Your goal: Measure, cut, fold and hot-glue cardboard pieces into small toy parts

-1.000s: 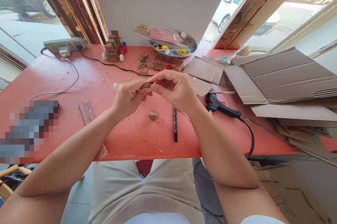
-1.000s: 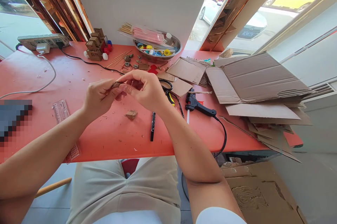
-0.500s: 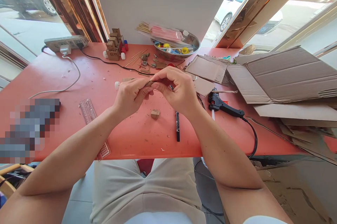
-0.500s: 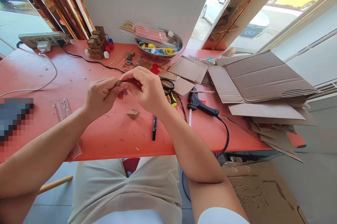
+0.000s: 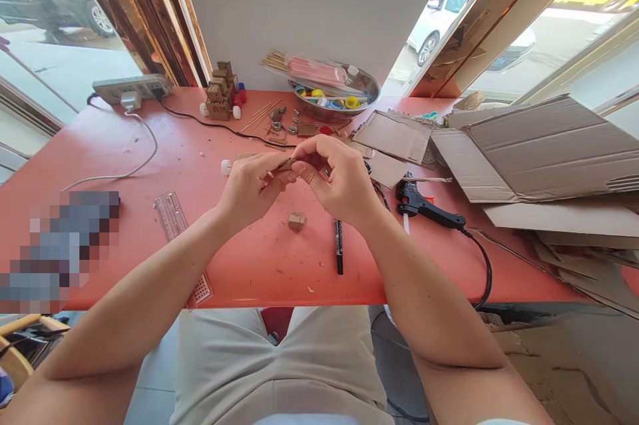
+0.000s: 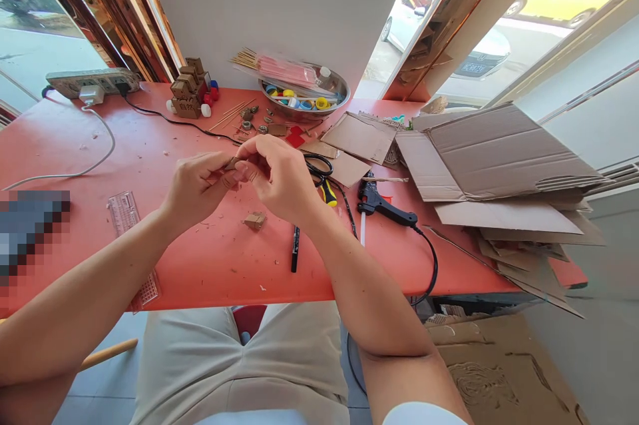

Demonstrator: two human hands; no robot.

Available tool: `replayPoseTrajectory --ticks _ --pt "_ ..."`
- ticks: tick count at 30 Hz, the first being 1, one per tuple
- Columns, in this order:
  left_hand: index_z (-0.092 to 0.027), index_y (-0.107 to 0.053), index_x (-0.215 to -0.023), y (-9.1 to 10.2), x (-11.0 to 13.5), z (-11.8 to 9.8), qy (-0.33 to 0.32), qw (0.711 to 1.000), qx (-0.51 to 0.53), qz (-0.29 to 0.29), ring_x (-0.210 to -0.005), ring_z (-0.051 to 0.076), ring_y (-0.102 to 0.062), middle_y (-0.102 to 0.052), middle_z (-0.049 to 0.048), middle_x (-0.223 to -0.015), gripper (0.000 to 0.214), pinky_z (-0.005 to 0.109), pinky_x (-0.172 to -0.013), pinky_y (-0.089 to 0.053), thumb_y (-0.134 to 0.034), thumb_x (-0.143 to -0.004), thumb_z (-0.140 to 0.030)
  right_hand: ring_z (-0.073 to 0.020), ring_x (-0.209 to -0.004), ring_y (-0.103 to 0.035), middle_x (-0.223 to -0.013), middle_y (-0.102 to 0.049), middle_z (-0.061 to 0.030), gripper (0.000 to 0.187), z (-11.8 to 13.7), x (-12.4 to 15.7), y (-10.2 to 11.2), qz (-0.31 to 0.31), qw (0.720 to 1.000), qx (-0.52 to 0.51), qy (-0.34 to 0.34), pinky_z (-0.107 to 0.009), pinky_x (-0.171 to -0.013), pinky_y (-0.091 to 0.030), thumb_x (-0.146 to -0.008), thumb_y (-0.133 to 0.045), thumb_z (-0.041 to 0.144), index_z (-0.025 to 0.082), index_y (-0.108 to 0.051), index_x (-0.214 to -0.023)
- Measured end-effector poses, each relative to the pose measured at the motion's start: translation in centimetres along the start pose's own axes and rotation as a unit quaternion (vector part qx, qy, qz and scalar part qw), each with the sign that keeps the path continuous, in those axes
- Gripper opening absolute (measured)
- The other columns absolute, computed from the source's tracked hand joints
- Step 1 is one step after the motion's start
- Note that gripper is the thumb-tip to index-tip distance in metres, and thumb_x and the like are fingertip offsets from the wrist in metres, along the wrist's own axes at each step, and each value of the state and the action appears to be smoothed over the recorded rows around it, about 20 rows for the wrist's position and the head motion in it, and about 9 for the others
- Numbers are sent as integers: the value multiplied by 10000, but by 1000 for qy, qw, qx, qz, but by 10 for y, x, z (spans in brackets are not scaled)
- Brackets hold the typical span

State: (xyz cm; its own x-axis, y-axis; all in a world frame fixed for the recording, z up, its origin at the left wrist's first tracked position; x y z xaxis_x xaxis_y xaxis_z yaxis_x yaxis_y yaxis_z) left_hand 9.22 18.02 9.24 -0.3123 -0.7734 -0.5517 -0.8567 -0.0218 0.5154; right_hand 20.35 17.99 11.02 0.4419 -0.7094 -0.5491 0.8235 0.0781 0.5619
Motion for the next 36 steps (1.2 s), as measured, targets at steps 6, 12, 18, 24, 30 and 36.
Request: replayPoseTrajectory --ticks 6,12,18,24,30,36 --pt "-230 -539 -656 -6 -2 -2 -14 994 25 102 -549 124 -591 -639 -11 -583 303 235 -560 -469 -583 -944 -315 -146 -659 -422 -724 -497 18 289 0 3 -14 112 993 47 11 -292 -632 -308 -1039 -488 349 268 -352 -798" --pt "-214 -582 -667 -14 -1 2 40 985 75 152 -505 126 -600 -654 7 -573 494 235 -508 -458 -616 -984 -591 -148 -645 -416 -687 -469 15 298 7 5 -19 109 991 59 46 -286 -636 -301 -1054 -407 335 272 -317 -777" --pt "-216 -569 -647 -19 -1 -3 42 979 101 174 -506 132 -611 -634 -2 -558 542 241 -513 -467 -653 -953 -655 -126 -584 -337 -599 -355 53 340 6 4 -17 71 995 52 54 -283 -584 -260 -934 -503 272 271 -246 -711" --pt "-219 -598 -640 -20 0 3 39 981 90 168 -492 125 -576 -646 4 -541 482 237 -491 -424 -643 -965 -572 -121 -569 -355 -583 -399 43 451 1 4 -22 93 994 39 48 -282 -576 -279 -1076 -436 450 260 -308 -687" --pt "-215 -593 -614 -24 2 12 58 980 96 166 -507 134 -593 -663 15 -554 537 250 -498 -442 -652 -949 -630 -135 -551 -322 -582 -378 35 440 -1 5 -26 102 987 108 60 -304 -560 -250 -1097 -361 463 267 -307 -707" --pt "-204 -649 -685 -30 3 16 126 957 197 172 -533 149 -624 -687 37 -604 582 264 -503 -518 -751 -846 -755 -119 -552 -382 -580 -449 37 531 4 1 -18 73 996 10 49 -281 -573 -314 -1113 -358 588 265 -323 -693"
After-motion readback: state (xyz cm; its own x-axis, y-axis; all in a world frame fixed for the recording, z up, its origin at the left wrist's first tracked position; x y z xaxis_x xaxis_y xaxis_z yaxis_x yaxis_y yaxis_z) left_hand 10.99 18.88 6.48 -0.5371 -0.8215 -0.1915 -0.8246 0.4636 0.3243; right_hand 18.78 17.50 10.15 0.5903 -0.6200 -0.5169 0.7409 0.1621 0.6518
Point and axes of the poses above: each hand's wrist, its own x-axis away from the middle knuckle, its own y-axis out of the back of the hand, z = x × y, the point moved 10 cm from there along -x, towards the middle knuckle
